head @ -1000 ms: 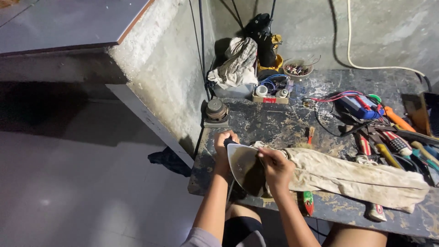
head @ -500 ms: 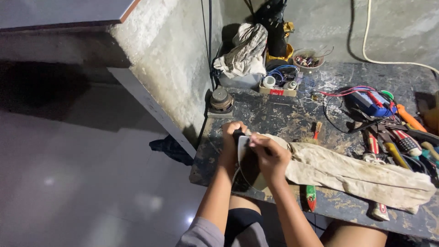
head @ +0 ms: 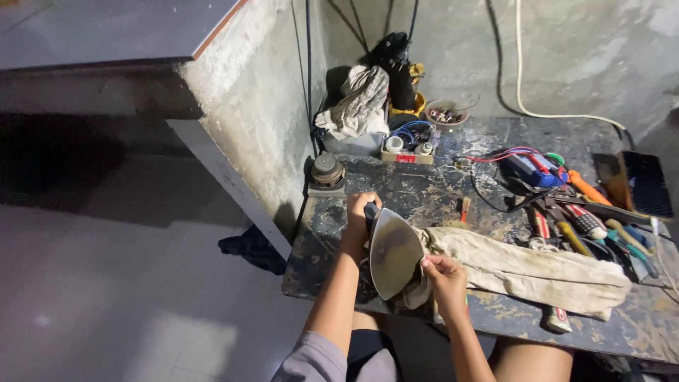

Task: Cleaning the soleplate of an electric iron using a brush, cloth, and screwdriver on a repair workbench.

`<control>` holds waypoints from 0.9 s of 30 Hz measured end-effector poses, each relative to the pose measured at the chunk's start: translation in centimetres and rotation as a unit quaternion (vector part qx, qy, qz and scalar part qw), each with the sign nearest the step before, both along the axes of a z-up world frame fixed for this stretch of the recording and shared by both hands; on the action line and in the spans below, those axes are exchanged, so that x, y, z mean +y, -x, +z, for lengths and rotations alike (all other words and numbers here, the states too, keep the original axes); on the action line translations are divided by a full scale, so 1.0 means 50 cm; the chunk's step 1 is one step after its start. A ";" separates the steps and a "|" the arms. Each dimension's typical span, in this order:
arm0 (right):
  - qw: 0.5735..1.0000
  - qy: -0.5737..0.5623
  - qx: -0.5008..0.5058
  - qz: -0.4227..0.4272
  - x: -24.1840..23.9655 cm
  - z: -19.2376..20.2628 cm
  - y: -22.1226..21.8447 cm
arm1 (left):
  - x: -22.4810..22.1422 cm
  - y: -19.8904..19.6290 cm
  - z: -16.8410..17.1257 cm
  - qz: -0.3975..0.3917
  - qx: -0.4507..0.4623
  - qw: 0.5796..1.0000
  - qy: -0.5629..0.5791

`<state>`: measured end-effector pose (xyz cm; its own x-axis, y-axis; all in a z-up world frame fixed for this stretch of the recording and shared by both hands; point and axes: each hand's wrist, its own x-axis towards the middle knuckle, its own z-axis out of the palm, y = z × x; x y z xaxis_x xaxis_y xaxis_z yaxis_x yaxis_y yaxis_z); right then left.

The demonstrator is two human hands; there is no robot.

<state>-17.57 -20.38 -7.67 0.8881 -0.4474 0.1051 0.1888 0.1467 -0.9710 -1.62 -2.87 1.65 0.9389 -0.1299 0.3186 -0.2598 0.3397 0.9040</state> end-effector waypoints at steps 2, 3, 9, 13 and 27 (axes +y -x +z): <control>0.999 -0.004 0.050 -0.021 -0.004 -0.003 0.009 | -0.009 0.016 0.024 0.021 0.034 0.999 -0.021; 0.998 -0.006 0.050 -0.024 0.012 0.018 0.022 | -0.005 0.017 0.006 0.018 0.033 0.999 -0.023; 0.974 -0.083 -0.086 -0.193 0.056 0.224 -0.004 | -0.022 -0.012 -0.011 0.101 0.084 0.991 0.010; 0.963 -0.001 -0.214 -0.163 0.107 0.378 -0.016 | -0.052 -0.005 -0.029 0.162 0.078 0.981 -0.069; 0.747 0.575 -0.274 -0.188 0.040 0.307 -0.060 | -0.121 -0.033 -0.052 0.142 0.034 0.973 -0.180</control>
<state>-14.55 -18.40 7.65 0.4036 0.0116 0.9148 0.4225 -0.8893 -0.1751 0.03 -8.94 -0.95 0.9706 0.0473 0.2359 -0.2318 -0.0787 0.9696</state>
